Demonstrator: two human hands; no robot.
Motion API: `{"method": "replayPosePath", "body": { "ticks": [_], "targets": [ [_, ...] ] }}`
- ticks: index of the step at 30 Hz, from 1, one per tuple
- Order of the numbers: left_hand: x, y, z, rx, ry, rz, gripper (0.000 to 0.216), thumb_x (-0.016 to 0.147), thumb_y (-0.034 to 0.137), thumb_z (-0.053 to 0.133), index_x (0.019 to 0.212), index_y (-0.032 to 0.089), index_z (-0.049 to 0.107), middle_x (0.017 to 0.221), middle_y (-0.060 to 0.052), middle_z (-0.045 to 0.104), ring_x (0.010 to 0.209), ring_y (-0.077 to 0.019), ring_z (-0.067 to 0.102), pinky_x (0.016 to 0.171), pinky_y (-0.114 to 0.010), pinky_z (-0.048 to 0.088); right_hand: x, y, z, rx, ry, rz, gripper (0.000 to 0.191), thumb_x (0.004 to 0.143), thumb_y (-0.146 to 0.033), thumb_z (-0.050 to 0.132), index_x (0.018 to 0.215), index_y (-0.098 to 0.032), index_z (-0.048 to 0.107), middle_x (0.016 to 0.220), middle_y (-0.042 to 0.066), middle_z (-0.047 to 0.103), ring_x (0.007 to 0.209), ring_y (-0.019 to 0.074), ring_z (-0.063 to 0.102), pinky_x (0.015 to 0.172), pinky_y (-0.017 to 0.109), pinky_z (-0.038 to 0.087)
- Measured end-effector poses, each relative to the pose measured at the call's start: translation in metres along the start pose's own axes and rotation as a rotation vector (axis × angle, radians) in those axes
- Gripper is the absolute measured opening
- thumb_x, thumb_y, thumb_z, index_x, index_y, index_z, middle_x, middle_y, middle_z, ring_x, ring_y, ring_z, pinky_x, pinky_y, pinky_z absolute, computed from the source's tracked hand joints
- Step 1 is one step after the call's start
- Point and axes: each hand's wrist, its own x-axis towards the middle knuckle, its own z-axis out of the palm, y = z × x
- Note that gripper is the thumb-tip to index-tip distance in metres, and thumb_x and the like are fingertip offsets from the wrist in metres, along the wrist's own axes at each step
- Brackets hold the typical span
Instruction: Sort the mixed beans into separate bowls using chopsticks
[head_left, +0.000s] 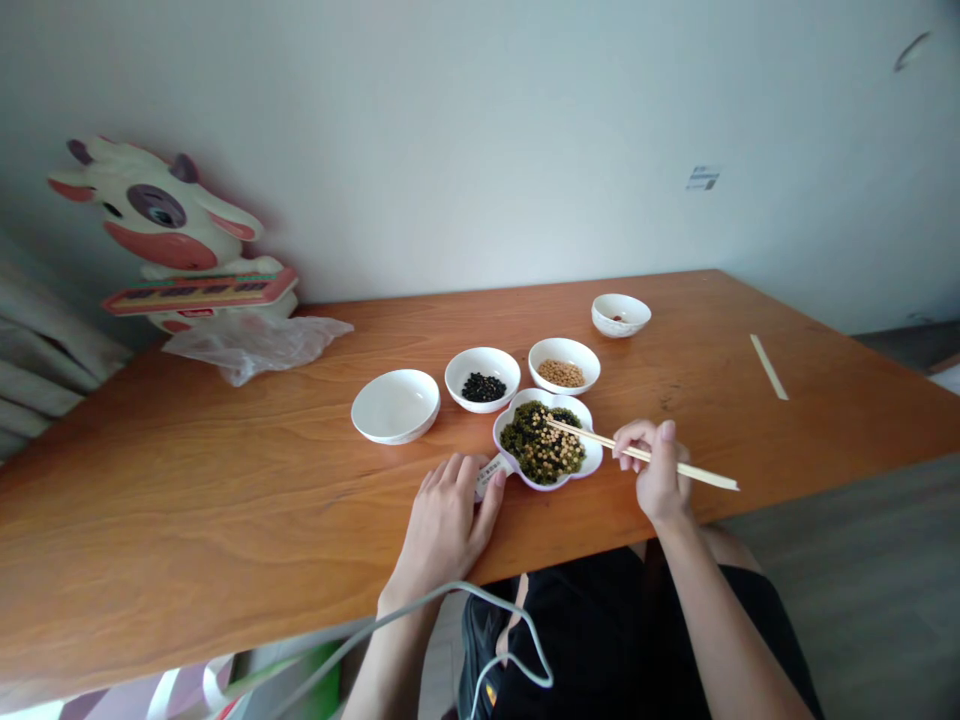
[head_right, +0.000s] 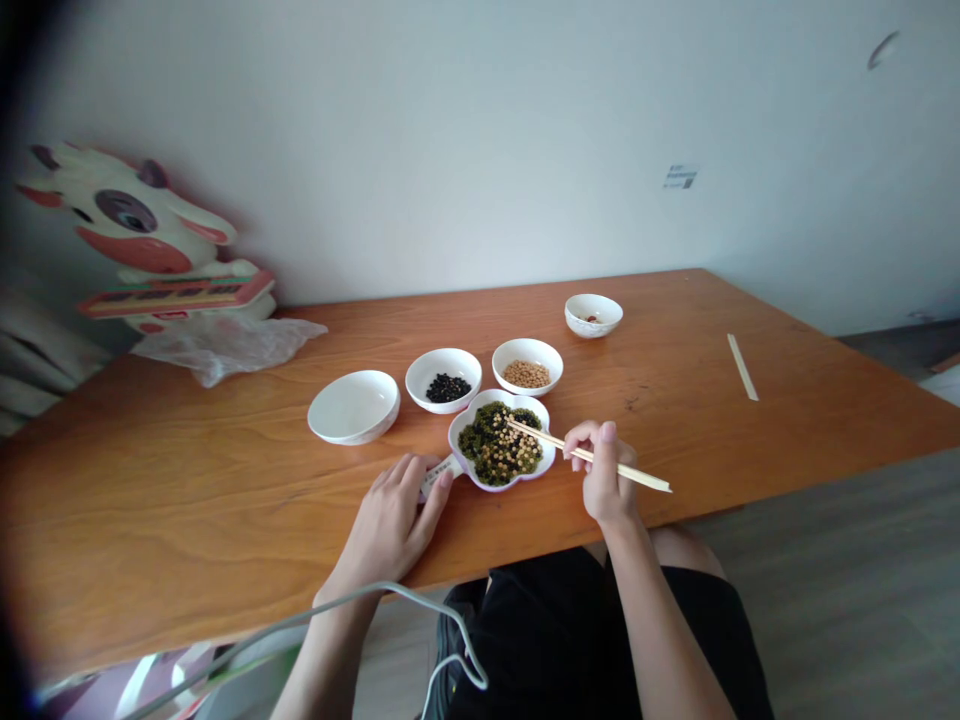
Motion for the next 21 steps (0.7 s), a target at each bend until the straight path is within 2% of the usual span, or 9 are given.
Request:
{"method": "replayPosePath", "body": {
  "ticks": [10, 16, 21],
  "targets": [
    [0.0001, -0.0001, 0.0015, 0.044, 0.049, 0.010, 0.025, 0.109, 0.042, 0.043, 0.104, 0.023, 0.059, 0.097, -0.007, 0.067, 0.092, -0.0270, 0.067, 0.081, -0.040, 0.050, 0.0025, -0.0045, -0.0003, 0.035, 0.045, 0.042, 0.071, 0.106, -0.062, 0.024, 0.066, -0.022, 0.066, 0.060, 0.004, 0.060, 0.052, 0.0149, 0.048, 0.051, 0.033, 0.031],
    [-0.0005, 0.0006, -0.0018, 0.020, 0.046, 0.032, 0.028, 0.110, 0.041, 0.042, 0.108, 0.021, 0.061, 0.099, -0.008, 0.067, 0.095, -0.0268, 0.067, 0.087, -0.041, 0.052, 0.0032, -0.0058, 0.0007, 0.052, 0.046, 0.037, 0.071, 0.104, -0.066, 0.026, 0.066, -0.022, 0.067, 0.060, 0.004, 0.061, 0.051, 0.0150, 0.048, 0.050, 0.032, 0.030],
    [-0.0008, 0.0021, -0.0029, 0.008, 0.051, 0.041, 0.029, 0.110, 0.041, 0.041, 0.105, 0.022, 0.061, 0.098, -0.008, 0.067, 0.093, -0.0269, 0.067, 0.083, -0.040, 0.052, 0.0019, -0.0084, -0.0001, 0.055, 0.045, 0.013, 0.074, 0.102, -0.070, 0.023, 0.065, -0.022, 0.066, 0.057, 0.004, 0.056, 0.051, 0.0156, 0.046, 0.049, 0.032, 0.029]
  ]
}}
